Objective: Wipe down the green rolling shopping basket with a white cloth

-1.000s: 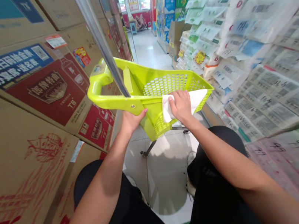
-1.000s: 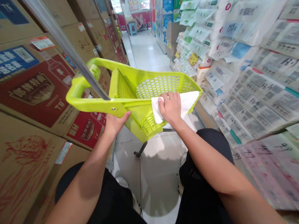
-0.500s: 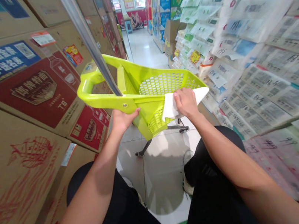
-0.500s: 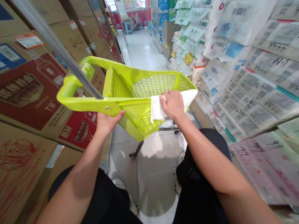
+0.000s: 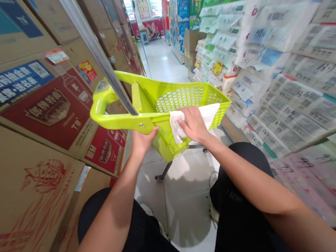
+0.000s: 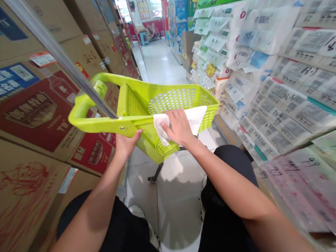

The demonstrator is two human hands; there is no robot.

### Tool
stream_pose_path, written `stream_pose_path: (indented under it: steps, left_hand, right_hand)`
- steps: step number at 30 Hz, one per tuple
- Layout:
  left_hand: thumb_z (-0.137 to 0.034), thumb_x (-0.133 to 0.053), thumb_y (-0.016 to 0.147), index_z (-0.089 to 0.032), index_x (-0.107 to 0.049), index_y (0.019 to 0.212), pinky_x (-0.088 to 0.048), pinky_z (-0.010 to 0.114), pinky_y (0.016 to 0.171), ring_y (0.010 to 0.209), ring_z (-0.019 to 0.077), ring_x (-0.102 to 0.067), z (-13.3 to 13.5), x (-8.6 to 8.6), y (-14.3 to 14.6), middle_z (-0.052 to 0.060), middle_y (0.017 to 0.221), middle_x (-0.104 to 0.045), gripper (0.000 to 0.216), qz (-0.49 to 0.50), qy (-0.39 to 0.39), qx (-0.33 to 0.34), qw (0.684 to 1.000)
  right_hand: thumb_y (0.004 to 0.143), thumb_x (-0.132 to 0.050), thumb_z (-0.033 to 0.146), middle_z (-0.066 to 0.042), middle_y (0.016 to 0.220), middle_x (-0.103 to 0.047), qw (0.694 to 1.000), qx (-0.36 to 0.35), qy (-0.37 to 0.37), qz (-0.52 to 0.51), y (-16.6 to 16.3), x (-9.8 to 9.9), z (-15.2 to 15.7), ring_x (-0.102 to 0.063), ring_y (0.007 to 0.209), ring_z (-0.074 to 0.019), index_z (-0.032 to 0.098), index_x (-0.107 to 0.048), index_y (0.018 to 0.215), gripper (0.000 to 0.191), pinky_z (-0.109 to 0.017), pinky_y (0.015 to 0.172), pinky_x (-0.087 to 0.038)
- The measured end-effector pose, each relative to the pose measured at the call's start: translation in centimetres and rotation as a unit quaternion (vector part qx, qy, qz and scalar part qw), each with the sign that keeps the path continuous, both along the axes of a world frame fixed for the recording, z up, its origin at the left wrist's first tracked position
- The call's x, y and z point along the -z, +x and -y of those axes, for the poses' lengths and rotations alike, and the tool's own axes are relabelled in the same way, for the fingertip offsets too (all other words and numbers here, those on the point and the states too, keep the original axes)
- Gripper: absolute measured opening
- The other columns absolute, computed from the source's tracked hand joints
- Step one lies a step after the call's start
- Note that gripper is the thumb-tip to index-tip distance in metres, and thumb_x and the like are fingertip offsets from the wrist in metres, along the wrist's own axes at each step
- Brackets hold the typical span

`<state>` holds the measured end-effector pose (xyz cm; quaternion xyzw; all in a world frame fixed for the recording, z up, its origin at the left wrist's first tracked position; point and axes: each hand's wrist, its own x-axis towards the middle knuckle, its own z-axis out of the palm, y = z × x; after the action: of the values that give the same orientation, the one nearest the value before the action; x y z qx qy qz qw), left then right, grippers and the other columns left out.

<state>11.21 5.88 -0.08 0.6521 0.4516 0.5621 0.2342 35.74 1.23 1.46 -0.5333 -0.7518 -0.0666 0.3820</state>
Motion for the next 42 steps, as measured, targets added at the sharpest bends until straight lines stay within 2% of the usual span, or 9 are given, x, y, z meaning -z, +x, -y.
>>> stream_pose_path:
  steps: [6,13,17,22,27,31,34,39,42]
  left_hand:
    - [-0.05,-0.084,0.069,-0.015,-0.073,0.106,-0.061,0.045,0.101,0.104,0.029,-0.077,1.1,-0.4,1.4,0.014,0.113,-0.08,0.052,0.037,-0.036,0.087,0.995]
    - [-0.052,-0.088,0.061,-0.016,-0.073,0.097,-0.063,0.046,0.098,0.098,0.0289,-0.077,-0.4,-0.4,-0.1,0.013,0.106,-0.081,0.054,0.059,-0.057,0.068,0.994]
    - [-0.046,-0.088,0.061,-0.016,-0.073,0.094,-0.062,0.046,0.1,0.1,0.029,-0.076,-0.7,-0.4,-0.7,0.012,0.105,-0.081,0.047,0.032,-0.047,0.023,0.998]
    - [-0.042,-0.084,0.066,-0.016,-0.073,0.098,-0.059,0.046,0.104,0.105,0.0292,-0.075,0.0,-0.4,0.2,0.012,0.109,-0.081,0.043,0.021,-0.07,0.013,0.997]
    - [-0.042,-0.078,0.073,-0.017,-0.071,0.108,-0.057,0.044,0.107,0.111,0.0281,-0.074,0.8,-0.6,2.3,0.013,0.118,-0.079,0.045,0.02,-0.066,0.046,0.997]
    - [-0.042,-0.077,0.074,-0.02,-0.071,0.111,-0.054,0.046,0.111,0.118,0.029,-0.072,1.1,-0.7,3.0,0.01,0.123,-0.078,0.043,-0.021,-0.057,0.051,0.997]
    - [-0.046,-0.08,0.075,-0.021,-0.072,0.114,-0.049,0.05,0.117,0.127,0.0335,-0.068,1.2,-0.7,2.7,0.012,0.129,-0.076,0.047,-0.053,-0.051,0.043,0.996]
    - [-0.052,-0.081,0.076,-0.02,-0.073,0.115,-0.05,0.051,0.116,0.127,0.035,-0.069,1.5,-0.6,2.2,0.014,0.127,-0.077,0.051,-0.061,-0.039,0.037,0.997]
    - [-0.051,-0.081,0.075,-0.02,-0.073,0.112,-0.054,0.049,0.112,0.121,0.0334,-0.072,1.6,-0.4,2.2,0.013,0.123,-0.078,0.049,-0.042,-0.044,0.031,0.998]
  right_hand:
    - [0.11,-0.024,0.06,-0.012,0.133,-0.065,0.997,-0.074,0.029,-0.013,-2.3,-1.3,0.2,-0.055,0.124,-0.0288,0.022,-0.055,0.142,0.058,-0.048,0.118,-0.033]
    - [0.11,-0.023,0.05,-0.017,0.107,-0.068,0.98,0.186,-0.047,0.055,7.2,0.7,-2.5,-0.058,0.109,-0.0328,0.019,-0.07,0.105,0.057,-0.051,0.106,-0.04]
    - [0.109,-0.022,0.052,-0.019,0.112,-0.069,0.973,0.219,-0.058,0.039,10.5,1.2,-2.5,-0.059,0.116,-0.0351,0.018,-0.071,0.105,0.06,-0.058,0.11,-0.038]
    - [0.107,-0.026,0.06,-0.022,0.132,-0.065,0.99,0.138,-0.036,-0.001,7.4,1.3,-1.5,-0.048,0.139,-0.0381,0.016,-0.067,0.126,0.063,-0.061,0.119,-0.032]
    - [0.106,-0.033,0.065,-0.017,0.146,-0.058,0.998,-0.058,-0.006,-0.029,-0.7,-0.6,0.3,-0.046,0.143,-0.0329,0.019,-0.051,0.148,0.065,-0.055,0.126,-0.027]
    - [0.108,-0.029,0.064,-0.015,0.151,-0.056,0.993,-0.111,0.021,-0.027,-2.8,-2.0,0.9,-0.046,0.143,-0.0299,0.022,-0.045,0.154,0.064,-0.051,0.125,-0.03]
    - [0.108,-0.028,0.061,-0.014,0.134,-0.065,0.998,-0.064,0.002,0.007,-0.1,-1.8,-0.2,-0.056,0.126,-0.0304,0.023,-0.057,0.141,0.058,-0.049,0.114,-0.039]
    - [0.109,-0.025,0.052,-0.017,0.104,-0.069,0.987,0.158,-0.027,0.018,6.5,0.1,-2.7,-0.058,0.108,-0.0338,0.017,-0.07,0.107,0.056,-0.052,0.105,-0.04]
    - [0.109,-0.027,0.052,-0.018,0.11,-0.069,0.986,0.167,-0.015,0.014,7.6,0.7,-2.8,-0.057,0.113,-0.0341,0.016,-0.069,0.114,0.055,-0.053,0.107,-0.039]
